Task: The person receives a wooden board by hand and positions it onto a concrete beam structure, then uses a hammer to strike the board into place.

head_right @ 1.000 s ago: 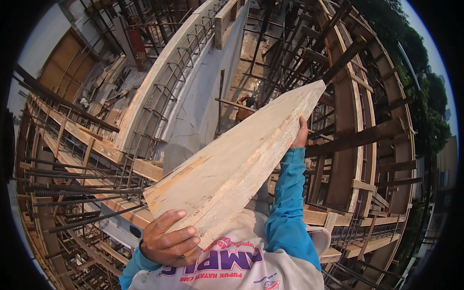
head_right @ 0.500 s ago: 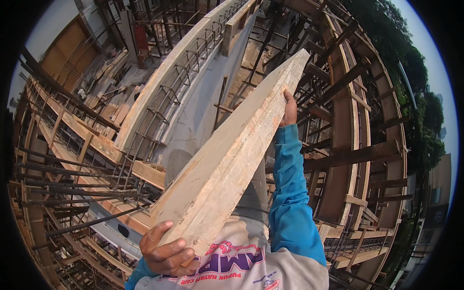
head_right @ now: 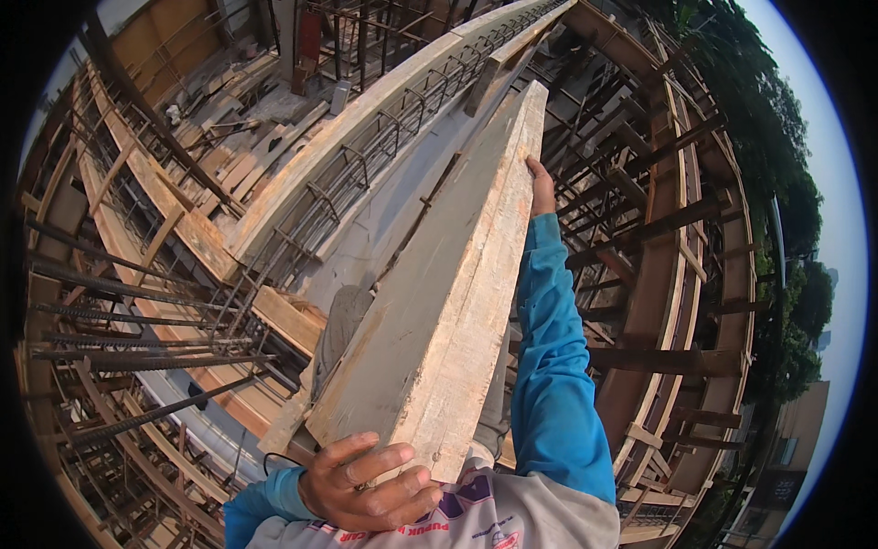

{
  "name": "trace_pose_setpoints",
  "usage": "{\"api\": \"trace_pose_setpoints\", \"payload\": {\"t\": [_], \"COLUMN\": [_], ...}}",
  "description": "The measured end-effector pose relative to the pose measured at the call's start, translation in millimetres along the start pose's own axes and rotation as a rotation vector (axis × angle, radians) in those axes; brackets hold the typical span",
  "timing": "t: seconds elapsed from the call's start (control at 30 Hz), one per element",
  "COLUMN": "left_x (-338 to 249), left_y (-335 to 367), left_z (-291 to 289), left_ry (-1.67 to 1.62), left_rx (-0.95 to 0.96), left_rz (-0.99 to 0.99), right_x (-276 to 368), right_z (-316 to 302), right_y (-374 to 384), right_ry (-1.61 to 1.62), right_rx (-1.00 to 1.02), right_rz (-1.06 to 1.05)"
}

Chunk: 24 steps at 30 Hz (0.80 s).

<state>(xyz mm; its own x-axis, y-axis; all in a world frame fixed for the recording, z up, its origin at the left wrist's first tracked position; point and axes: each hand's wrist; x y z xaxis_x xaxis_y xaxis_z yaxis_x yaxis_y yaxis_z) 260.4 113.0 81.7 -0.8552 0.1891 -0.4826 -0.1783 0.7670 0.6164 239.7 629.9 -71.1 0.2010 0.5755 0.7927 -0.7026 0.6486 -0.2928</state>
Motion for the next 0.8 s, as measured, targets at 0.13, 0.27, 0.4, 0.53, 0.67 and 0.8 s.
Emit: {"api": "trace_pose_setpoints", "payload": {"t": [0.13,0.27,0.4,0.53,0.67,0.8], "left_x": [5,14,46,81,118,157], "left_y": [2,-1,2,17,3,-41], "left_z": [-1,-16,-30,-45,-39,-1], "left_ry": [0.002,0.054,-0.003,0.083,0.223,0.428], "left_rx": [-0.001,-0.181,-0.324,-0.468,-0.507,-0.592], "left_rz": [-0.031,-0.133,-0.081,-0.011,0.079,0.133], "right_x": [-3,-2,11,34,50,23], "right_z": [23,45,88,105,117,163], "right_y": [10,44,50,72,85,87], "right_ry": [0.015,0.047,0.011,-0.01,-0.029,-0.067], "right_rx": [0.029,0.072,0.137,0.143,0.119,0.095], "right_rz": [0.022,0.007,0.019,-0.024,-0.117,-0.173]}}
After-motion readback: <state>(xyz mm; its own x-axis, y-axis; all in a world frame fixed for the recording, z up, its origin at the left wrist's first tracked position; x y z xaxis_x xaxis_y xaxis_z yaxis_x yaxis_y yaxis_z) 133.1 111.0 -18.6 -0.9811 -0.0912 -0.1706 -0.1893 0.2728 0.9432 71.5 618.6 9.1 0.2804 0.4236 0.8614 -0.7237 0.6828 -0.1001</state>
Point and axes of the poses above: each hand's wrist, its own y-axis towards the middle knuckle, its own z-axis out of the palm, x = y × z, and after that the axes turned 3 degrees about -z, right-handed
